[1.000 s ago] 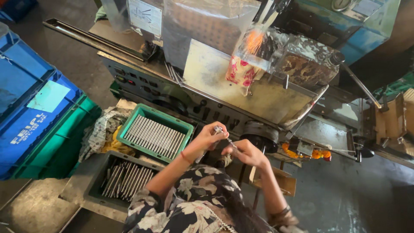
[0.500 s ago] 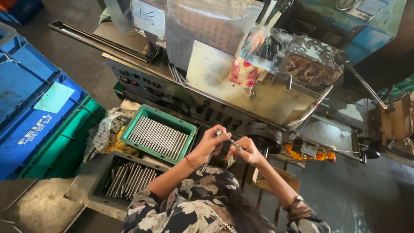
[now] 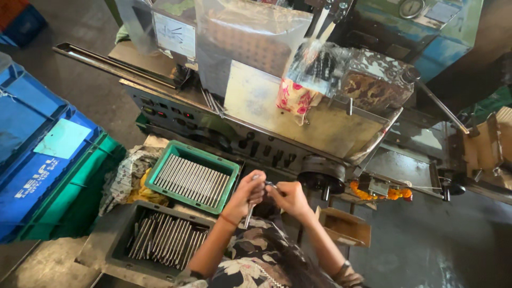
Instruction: The person repeatedly picks up metal rods from a green bin, inserts them into a metal turning machine, operates the machine with a lever, and then removes the processed rods to place them back into the bin. This cycle is repeated multiple times throughout the clip.
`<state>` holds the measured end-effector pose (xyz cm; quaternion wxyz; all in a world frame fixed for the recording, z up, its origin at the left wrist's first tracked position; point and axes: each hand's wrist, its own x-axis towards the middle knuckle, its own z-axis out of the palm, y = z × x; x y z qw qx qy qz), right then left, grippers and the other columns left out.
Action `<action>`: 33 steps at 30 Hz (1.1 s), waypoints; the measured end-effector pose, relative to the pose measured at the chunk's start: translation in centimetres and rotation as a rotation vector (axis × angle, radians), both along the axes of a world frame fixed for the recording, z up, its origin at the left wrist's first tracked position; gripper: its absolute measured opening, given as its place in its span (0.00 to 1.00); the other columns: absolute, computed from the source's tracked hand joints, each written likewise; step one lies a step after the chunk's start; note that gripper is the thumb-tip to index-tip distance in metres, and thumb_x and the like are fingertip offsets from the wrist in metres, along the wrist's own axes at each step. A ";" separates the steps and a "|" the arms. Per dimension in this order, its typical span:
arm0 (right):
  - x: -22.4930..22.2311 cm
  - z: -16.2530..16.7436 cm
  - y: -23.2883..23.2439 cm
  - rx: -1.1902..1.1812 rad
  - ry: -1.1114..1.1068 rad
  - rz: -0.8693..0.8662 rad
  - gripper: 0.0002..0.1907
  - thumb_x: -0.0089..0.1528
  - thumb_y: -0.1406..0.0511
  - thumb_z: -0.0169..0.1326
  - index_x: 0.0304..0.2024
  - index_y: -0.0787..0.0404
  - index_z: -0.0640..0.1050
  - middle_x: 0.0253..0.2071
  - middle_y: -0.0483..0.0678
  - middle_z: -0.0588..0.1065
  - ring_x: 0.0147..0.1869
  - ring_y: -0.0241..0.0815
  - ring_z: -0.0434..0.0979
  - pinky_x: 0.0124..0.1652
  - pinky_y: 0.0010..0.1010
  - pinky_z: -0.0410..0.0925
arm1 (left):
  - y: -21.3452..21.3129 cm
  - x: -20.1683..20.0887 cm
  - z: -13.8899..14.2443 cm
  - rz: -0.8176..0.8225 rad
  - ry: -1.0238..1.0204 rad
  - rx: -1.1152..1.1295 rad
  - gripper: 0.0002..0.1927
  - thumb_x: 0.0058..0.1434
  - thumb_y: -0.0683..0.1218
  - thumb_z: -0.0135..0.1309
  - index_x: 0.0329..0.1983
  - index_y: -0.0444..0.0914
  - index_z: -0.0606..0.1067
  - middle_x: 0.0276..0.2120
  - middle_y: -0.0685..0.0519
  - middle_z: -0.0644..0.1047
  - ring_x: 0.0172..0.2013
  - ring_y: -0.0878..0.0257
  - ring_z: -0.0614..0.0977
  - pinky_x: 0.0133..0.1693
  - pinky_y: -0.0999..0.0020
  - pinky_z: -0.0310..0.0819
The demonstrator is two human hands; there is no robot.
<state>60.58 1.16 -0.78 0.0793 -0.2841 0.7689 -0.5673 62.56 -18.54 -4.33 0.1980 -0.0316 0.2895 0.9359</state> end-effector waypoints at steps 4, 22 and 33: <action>1.7 -2.7 -1.5 0.284 0.318 -0.250 0.23 0.63 0.62 0.63 0.19 0.66 0.71 0.17 0.57 0.67 0.19 0.57 0.65 0.22 0.40 0.61 | -3.1 0.8 -6.3 0.086 -0.309 0.127 0.05 0.68 0.46 0.53 0.35 0.45 0.69 0.16 0.66 0.55 0.14 0.75 0.54 0.16 0.78 0.44; -10.2 -1.7 8.0 0.366 0.391 -0.497 0.20 0.62 0.60 0.61 0.21 0.65 0.72 0.19 0.59 0.70 0.21 0.61 0.69 0.22 0.43 0.63 | -11.0 -7.0 -7.7 0.815 -0.692 0.278 0.15 0.69 0.49 0.52 0.28 0.42 0.63 0.20 0.57 0.64 0.21 0.66 0.66 0.29 0.66 0.64; -27.8 5.9 25.6 0.503 0.490 -0.740 0.15 0.65 0.64 0.63 0.26 0.64 0.77 0.22 0.55 0.74 0.20 0.46 0.69 0.25 0.38 0.64 | 5.0 -32.1 1.7 0.046 -0.157 -0.241 0.09 0.63 0.49 0.56 0.43 0.52 0.69 0.21 0.62 0.64 0.18 0.69 0.65 0.21 0.70 0.59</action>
